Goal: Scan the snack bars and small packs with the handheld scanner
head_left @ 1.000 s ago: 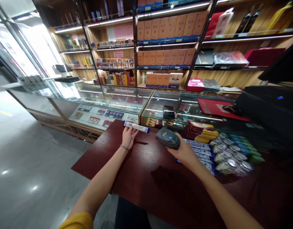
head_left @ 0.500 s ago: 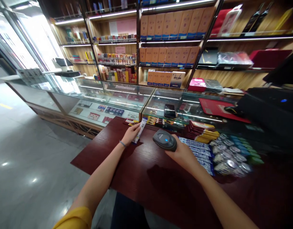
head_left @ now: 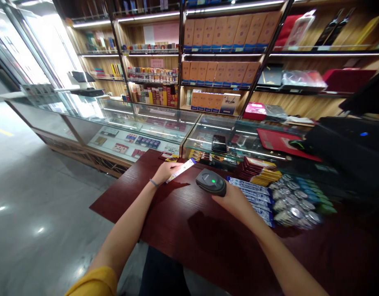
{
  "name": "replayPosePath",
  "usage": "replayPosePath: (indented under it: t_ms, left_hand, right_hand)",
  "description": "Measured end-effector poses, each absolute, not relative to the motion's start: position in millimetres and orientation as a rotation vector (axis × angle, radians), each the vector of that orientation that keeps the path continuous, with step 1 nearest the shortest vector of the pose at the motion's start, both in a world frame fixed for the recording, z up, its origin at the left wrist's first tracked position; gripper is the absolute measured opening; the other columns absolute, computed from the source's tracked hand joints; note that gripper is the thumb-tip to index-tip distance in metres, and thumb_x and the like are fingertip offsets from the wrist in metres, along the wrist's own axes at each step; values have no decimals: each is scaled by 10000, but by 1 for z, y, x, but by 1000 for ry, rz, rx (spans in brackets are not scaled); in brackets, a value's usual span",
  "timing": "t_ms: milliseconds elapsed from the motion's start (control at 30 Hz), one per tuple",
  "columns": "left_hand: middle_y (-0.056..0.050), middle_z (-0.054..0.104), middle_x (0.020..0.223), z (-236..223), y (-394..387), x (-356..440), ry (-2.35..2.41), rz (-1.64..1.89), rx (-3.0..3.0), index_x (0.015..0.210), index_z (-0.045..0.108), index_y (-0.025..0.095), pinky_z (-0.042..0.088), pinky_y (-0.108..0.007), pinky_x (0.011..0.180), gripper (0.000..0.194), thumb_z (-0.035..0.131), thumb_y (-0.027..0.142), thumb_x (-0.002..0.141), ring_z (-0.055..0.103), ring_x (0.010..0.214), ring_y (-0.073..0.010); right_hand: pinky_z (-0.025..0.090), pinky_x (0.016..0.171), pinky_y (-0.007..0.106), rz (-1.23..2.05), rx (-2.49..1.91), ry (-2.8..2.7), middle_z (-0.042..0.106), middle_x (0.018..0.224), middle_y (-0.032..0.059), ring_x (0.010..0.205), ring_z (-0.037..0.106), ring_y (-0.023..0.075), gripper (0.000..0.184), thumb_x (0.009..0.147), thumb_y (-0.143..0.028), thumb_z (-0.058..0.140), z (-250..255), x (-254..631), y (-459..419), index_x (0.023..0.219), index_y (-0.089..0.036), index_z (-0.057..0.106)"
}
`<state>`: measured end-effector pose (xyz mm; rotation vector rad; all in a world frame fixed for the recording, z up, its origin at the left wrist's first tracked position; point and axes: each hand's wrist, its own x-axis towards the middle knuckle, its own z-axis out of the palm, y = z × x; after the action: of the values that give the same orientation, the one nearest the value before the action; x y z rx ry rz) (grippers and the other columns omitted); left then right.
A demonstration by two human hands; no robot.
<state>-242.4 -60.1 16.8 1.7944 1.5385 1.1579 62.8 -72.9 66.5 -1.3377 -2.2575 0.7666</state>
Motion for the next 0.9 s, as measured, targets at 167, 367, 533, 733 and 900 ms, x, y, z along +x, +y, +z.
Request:
replayPosePath:
  t_ms: [167, 367, 533, 733, 900]
  left_hand:
    - [-63, 761, 1095, 9, -55, -243, 1484, 1242, 1651, 1102, 764, 192, 514, -335, 920, 351, 650, 398, 843, 695, 1009, -248]
    - [-68, 749, 944, 7, -46, -228, 1384, 1444, 1334, 1183, 688, 158, 547, -317, 747, 539, 737, 470, 747, 697, 834, -217]
    - [-49, 715, 892, 22, -40, -188, 1363, 1317, 1527, 1081, 681, 161, 544, -330, 731, 423, 712, 461, 784, 672, 790, -203]
    - [-66, 684, 1038, 40, -44, -103, 1219, 1178, 2244, 1034, 688, 215, 503, -377, 926, 171, 631, 304, 899, 627, 1011, -218]
    - [-86, 657, 1057, 25, -47, -31, 1028, 1009, 2595, 1078, 681, 210, 500, -354, 926, 178, 562, 241, 950, 613, 1018, -208]
  right_hand:
    - [514, 859, 365, 770, -1285, -2188, 751, 1013, 57, 1037, 685, 283, 498, 733, -297, 672, 70, 68, -69, 1223, -265, 592]
    - [516, 906, 387, 772, -1221, -2025, 737, 1084, 60, 1043, 680, 266, 511, 737, -296, 680, 94, 95, -56, 1240, -240, 605]
    - [532, 601, 325, 796, -1217, -1878, 720, 774, 26, 655, 671, 205, 418, 764, -335, 658, 129, 135, -52, 1159, -202, 635]
    - [400, 414, 285, 813, -1291, -1742, 609, 567, -23, 394, 510, 144, 293, 787, -396, 671, 150, 179, -54, 1019, -222, 625]
    - [381, 399, 270, 844, -1271, -1688, 542, 512, -47, 386, 490, 138, 270, 780, -424, 678, 155, 206, -55, 947, -228, 593]
